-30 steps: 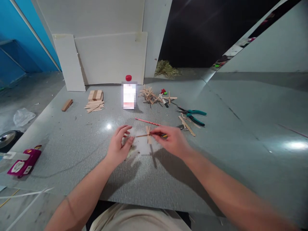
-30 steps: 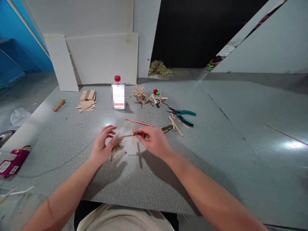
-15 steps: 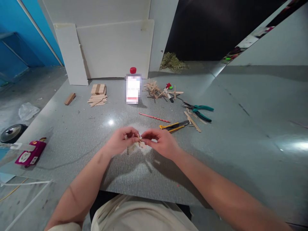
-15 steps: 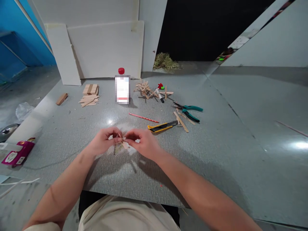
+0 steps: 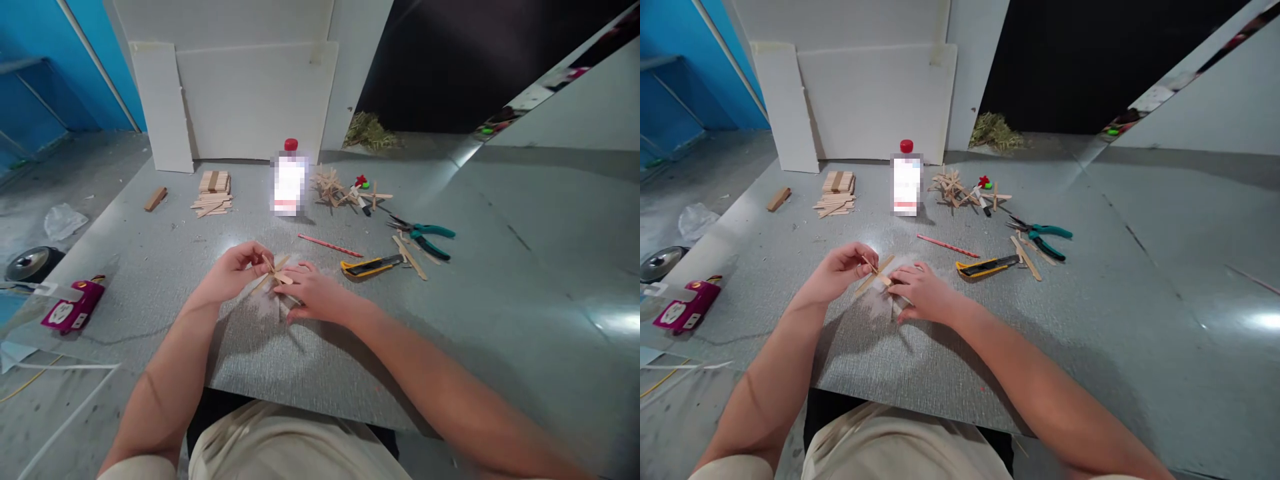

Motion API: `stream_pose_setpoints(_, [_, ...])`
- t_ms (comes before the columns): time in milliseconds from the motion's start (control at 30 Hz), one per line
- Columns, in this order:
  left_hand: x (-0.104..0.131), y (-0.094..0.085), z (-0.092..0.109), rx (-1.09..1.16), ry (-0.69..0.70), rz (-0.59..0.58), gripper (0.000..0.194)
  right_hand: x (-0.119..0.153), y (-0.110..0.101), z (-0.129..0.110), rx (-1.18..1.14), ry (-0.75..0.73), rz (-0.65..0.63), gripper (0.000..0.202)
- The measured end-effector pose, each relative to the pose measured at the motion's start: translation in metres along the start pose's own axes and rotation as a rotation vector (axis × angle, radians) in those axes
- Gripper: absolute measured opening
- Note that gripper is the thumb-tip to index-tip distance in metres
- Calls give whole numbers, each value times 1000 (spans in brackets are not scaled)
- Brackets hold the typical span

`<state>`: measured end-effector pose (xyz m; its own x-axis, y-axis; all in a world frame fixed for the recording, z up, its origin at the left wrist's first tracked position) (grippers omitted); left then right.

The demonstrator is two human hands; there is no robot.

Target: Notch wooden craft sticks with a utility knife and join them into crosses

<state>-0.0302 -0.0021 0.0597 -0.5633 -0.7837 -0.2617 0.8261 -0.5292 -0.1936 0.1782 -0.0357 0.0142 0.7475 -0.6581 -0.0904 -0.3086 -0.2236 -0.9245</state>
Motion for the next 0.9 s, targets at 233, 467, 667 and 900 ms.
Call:
stream_pose_setpoints(233, [0, 13, -4, 206, 8, 12, 27, 58, 25, -54, 194, 68, 34, 66])
stream_pose_setpoints(467, [-1, 21, -4, 343, -18, 24, 22, 105, 45, -99, 276, -74, 109, 80])
stream_pose_setpoints(667, [-1, 28, -9, 418, -39, 74, 25, 133, 61, -110, 337, -197, 275, 34])
stream_pose_setpoints(900, [0, 39, -9, 463, -78, 33, 28, 123, -2, -92, 219, -231, 467, 42])
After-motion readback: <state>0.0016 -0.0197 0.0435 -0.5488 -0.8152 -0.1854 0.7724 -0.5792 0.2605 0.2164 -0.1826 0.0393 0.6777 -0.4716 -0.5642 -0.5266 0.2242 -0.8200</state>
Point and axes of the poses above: each hand's wrist, its own x-axis away from the middle knuckle, its own y-axis out of the palm, z = x × y, the point moved 2 cm from there along -x, towards the middle knuckle, and after that the axes turned 2 degrees about y, right-handed, at the moved point
